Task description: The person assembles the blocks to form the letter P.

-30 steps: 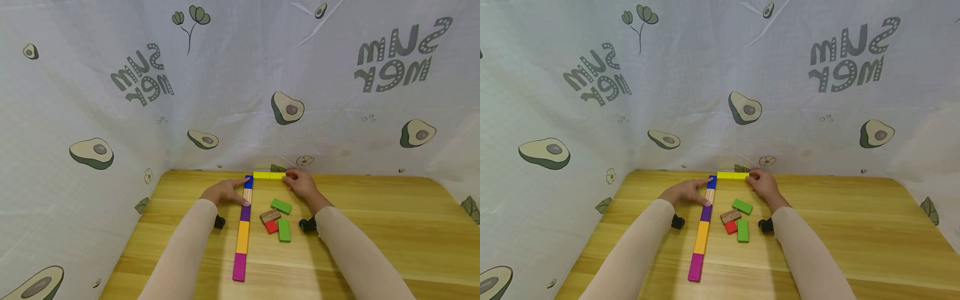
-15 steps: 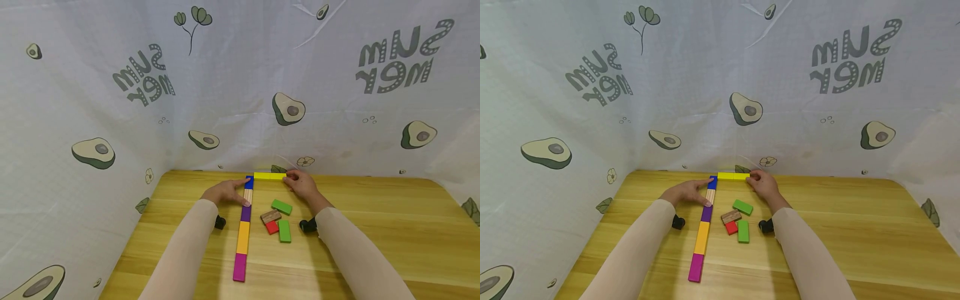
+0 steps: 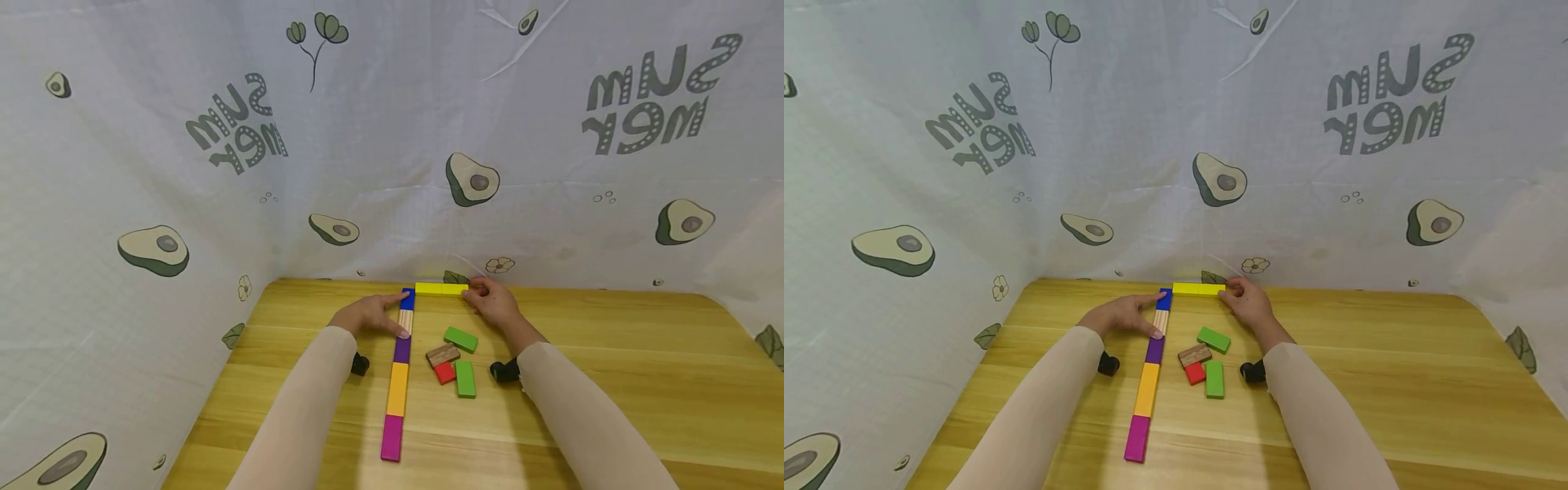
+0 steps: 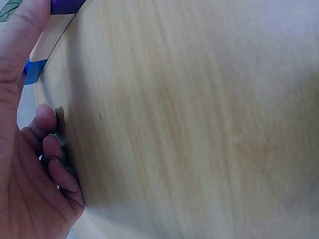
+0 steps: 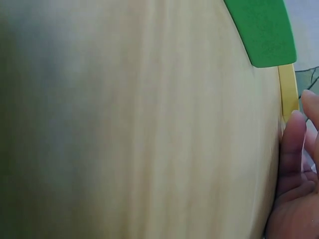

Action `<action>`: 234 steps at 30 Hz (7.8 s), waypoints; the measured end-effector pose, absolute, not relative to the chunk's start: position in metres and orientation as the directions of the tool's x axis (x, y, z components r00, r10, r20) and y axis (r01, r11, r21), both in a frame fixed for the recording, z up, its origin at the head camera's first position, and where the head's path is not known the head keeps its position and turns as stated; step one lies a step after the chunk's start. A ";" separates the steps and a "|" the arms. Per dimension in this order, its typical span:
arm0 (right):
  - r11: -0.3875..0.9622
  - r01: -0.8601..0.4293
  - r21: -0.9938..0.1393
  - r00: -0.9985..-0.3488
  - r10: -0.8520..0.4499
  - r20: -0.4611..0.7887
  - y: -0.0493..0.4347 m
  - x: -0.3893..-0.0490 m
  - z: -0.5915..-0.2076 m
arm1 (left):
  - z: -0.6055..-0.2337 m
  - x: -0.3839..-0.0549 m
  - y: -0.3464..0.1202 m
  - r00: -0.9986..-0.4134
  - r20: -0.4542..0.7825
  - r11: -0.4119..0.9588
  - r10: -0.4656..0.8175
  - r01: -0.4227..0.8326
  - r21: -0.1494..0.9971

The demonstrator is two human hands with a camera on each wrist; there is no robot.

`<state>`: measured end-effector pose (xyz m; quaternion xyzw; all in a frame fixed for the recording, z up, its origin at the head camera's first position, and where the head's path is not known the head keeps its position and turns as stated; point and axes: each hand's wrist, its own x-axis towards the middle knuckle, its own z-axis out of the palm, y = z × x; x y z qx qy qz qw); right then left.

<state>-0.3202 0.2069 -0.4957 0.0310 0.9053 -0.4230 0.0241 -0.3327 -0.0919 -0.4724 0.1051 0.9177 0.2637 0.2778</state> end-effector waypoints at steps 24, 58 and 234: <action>0.697 -0.051 -0.715 -0.965 -0.219 -0.145 0.202 -0.248 -0.472 | -0.471 -0.331 -0.095 -0.815 -0.448 0.833 0.368 0.076 0.547; 0.662 -0.087 -0.744 -0.852 -0.437 -0.289 0.199 -0.244 -0.468 | -0.470 -0.340 -0.094 -0.807 -0.457 0.828 0.374 0.068 0.557; 0.599 -0.272 -0.754 -0.889 -0.455 -0.041 0.185 -0.220 -0.468 | -0.470 -0.339 -0.095 -0.816 -0.441 0.835 0.373 0.089 0.543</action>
